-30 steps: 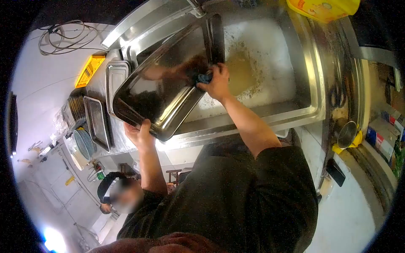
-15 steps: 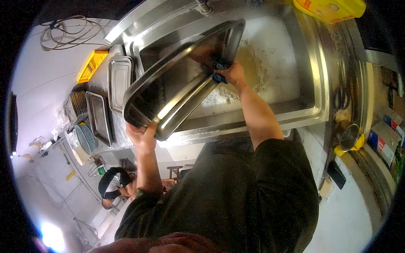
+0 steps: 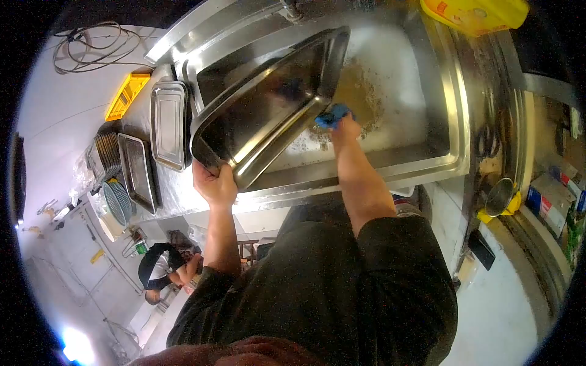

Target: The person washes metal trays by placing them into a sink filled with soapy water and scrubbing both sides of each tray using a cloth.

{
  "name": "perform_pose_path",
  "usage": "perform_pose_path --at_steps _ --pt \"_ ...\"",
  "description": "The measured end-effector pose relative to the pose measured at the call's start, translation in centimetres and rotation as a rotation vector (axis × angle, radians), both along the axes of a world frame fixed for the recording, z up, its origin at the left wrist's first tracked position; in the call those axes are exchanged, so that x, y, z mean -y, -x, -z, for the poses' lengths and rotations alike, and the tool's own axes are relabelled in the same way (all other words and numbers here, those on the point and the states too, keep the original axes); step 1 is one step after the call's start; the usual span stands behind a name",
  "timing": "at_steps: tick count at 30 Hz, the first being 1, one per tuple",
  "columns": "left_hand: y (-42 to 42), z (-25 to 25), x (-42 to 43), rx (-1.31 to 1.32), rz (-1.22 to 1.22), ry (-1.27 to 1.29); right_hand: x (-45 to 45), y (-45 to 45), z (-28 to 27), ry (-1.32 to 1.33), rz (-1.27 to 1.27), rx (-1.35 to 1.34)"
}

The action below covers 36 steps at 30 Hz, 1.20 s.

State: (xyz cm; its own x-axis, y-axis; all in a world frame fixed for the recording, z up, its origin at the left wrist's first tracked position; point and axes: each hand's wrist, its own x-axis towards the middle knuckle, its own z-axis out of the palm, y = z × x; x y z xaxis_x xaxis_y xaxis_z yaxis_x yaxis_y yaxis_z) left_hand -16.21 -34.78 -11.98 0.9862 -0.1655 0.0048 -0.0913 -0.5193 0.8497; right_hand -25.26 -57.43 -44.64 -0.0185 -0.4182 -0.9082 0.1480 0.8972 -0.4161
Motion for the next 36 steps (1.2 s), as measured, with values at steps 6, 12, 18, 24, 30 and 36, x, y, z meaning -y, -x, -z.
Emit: perform_pose_path --at_steps 6,12,18,24,30,36 --pt "-2.6 1.6 0.0 0.499 0.418 -0.252 8.3 1.1 -9.4 0.082 -0.293 0.491" --pt "-3.9 1.2 2.5 0.847 0.997 -0.244 13.8 0.5 -7.0 -0.026 -0.545 0.697" --pt "-4.8 4.3 1.5 0.903 1.26 -0.267 11.7 3.1 0.7 0.063 -0.651 0.138" --pt "-4.6 7.9 -1.8 0.766 1.053 -0.547 10.5 3.5 3.8 0.959 -1.87 -0.62" --pt "-0.4 11.6 -2.5 0.221 0.114 -0.333 12.7 1.7 -1.7 0.95 -1.337 -0.882" --pt "1.7 13.2 -1.7 -0.828 -0.717 0.602 14.7 0.2 -1.7 1.535 -2.064 -0.686"
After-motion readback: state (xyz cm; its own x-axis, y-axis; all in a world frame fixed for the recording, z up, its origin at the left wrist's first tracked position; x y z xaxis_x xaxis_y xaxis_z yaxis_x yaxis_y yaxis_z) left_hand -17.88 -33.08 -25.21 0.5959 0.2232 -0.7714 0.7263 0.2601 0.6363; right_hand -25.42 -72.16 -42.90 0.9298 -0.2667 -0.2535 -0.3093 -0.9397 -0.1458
